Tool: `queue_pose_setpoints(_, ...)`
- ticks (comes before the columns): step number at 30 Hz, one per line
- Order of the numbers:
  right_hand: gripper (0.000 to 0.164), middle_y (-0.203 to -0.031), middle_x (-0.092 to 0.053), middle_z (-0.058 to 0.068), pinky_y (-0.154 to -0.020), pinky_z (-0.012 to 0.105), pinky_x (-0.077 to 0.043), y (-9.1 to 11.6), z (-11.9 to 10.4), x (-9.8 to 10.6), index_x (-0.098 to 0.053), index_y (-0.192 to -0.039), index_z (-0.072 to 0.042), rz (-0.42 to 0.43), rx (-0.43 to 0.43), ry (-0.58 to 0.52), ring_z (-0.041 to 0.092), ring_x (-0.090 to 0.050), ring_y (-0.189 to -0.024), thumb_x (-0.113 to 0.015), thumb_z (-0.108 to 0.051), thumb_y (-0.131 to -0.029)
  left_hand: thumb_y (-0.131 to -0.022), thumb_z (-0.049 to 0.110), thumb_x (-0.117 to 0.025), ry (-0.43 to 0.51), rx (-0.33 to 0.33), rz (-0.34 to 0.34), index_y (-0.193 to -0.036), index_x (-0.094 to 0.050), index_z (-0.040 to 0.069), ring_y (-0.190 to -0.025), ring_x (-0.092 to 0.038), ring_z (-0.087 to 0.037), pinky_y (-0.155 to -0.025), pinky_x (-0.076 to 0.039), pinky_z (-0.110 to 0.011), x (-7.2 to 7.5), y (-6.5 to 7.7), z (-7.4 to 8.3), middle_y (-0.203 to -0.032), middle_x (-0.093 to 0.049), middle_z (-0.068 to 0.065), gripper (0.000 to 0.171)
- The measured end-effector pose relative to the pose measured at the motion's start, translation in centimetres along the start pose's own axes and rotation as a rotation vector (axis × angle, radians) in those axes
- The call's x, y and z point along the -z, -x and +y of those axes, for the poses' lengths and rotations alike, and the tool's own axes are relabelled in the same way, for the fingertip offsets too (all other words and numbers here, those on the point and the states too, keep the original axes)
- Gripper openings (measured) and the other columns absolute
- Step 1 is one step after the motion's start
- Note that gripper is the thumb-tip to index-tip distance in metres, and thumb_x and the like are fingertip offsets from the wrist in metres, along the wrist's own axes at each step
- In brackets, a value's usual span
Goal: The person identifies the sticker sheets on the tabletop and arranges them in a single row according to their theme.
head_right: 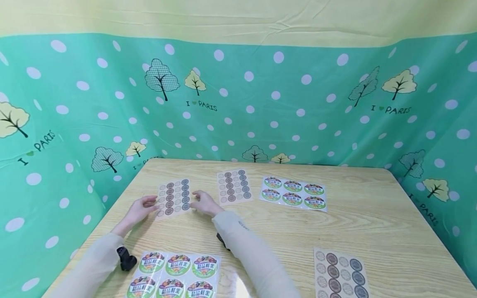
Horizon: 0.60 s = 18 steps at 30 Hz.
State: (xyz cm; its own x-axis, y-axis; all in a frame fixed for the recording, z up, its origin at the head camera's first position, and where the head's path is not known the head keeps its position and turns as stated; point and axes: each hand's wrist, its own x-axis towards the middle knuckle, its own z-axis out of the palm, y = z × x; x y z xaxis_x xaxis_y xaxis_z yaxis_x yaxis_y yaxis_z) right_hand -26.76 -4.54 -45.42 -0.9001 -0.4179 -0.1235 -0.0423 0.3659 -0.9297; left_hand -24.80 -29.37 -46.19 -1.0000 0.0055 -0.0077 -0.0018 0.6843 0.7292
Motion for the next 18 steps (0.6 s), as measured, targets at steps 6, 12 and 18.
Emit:
queue_pose_setpoints(6,0.051,-0.129,-0.043,0.019,-0.099,0.036,-0.035,-0.6,0.1,-0.3,-0.040,-0.129,-0.001,-0.005,-0.032,-0.063,0.030,-0.040,-0.119,-0.057,-0.008,-0.082,-0.082,0.005,-0.058,0.024,0.038,0.006,-0.121,-0.042,-0.013,-0.106,-0.046,-0.041,-0.090,-0.041,-0.045,-0.2,-0.1,0.2,-0.117,-0.046,-0.033,0.046)
queue_pose_setpoints(12,0.050,-0.128,-0.042,0.024,-0.099,0.039,-0.034,-0.9,-0.4,-0.4,-0.039,-0.127,0.006,-0.012,-0.040,-0.119,0.034,-0.039,-0.119,-0.056,-0.001,-0.081,-0.081,0.002,-0.056,0.044,0.063,0.007,-0.122,-0.041,-0.014,-0.108,-0.045,-0.042,-0.094,-0.037,-0.046,-0.4,-0.1,0.5,-0.119,-0.045,-0.033,0.046)
queue_pose_setpoints(18,0.052,-0.129,-0.043,0.019,-0.100,0.037,-0.034,-1.6,0.1,-0.8,-0.040,-0.128,0.002,0.000,-0.054,-0.095,0.030,-0.040,-0.119,-0.059,-0.005,-0.080,-0.080,-0.001,-0.055,0.059,0.064,0.008,-0.121,-0.040,-0.015,-0.108,-0.044,-0.042,-0.095,-0.035,-0.046,-0.7,0.0,0.6,-0.118,-0.044,-0.034,0.047)
